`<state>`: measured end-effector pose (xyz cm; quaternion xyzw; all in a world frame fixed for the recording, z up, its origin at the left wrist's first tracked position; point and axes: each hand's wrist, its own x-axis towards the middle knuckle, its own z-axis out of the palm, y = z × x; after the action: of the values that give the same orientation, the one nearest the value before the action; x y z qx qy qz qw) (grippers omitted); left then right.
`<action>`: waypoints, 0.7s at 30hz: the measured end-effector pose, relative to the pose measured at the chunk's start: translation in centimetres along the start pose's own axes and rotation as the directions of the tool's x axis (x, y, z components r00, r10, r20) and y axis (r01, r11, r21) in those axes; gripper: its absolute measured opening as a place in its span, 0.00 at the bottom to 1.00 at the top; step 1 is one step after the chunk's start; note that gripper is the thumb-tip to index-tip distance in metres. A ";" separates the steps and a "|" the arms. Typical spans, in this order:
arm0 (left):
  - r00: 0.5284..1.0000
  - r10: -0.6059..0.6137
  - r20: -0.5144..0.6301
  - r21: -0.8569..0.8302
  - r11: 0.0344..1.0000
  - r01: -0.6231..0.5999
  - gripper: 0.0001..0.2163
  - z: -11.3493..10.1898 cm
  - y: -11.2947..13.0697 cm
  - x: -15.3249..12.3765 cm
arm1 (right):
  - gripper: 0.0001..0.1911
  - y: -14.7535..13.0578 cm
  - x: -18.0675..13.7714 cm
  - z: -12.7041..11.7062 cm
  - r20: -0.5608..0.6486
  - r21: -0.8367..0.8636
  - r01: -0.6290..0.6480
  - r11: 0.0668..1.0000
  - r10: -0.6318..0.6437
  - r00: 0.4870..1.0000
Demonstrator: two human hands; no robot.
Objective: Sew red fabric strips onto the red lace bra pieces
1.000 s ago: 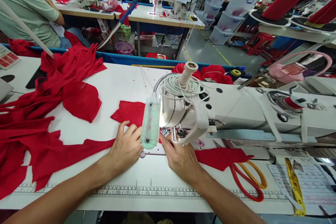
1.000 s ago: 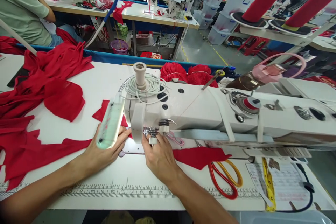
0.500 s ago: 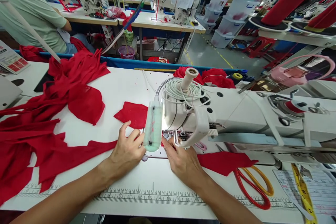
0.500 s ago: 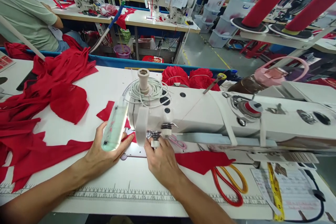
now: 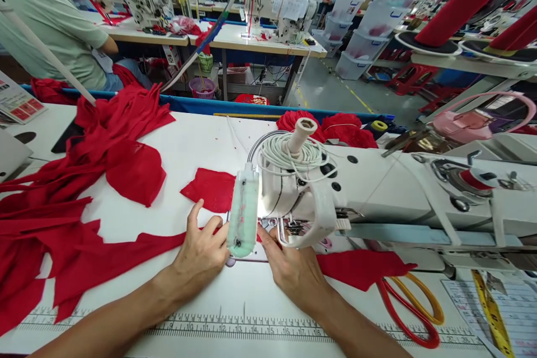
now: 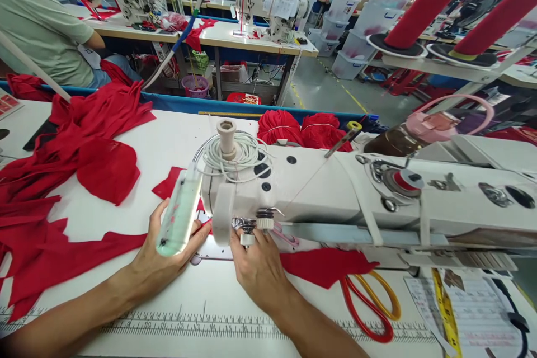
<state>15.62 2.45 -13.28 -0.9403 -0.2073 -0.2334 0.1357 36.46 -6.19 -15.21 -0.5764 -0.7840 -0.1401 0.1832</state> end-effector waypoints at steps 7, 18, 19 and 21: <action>0.991 -0.059 -0.118 -0.064 0.997 0.052 0.11 1.5 0.2 -0.5 | 0.25 0.0 0.0 -0.1 0.030 0.008 -0.005 1.000 0.005 1.000; 0.994 -0.054 -0.091 -0.042 0.998 0.050 0.15 1.0 0.1 0.0 | 0.27 -0.1 -0.2 -0.7 0.057 -0.093 0.045 0.995 -0.039 0.998; 0.995 -0.052 -0.083 -0.039 0.998 0.049 0.15 1.1 0.1 0.0 | 0.28 -0.1 -0.2 -0.6 0.059 -0.103 0.048 0.994 -0.042 0.997; 0.995 -0.058 -0.084 -0.042 0.998 0.054 0.15 1.3 0.1 -0.1 | 0.28 -0.1 -0.3 -0.5 0.056 -0.101 0.045 0.994 -0.040 0.998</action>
<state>16.07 2.73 -14.45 -0.9258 -0.2228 -0.2812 0.1193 36.47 -6.65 -14.90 -0.5718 -0.7926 -0.1682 0.1290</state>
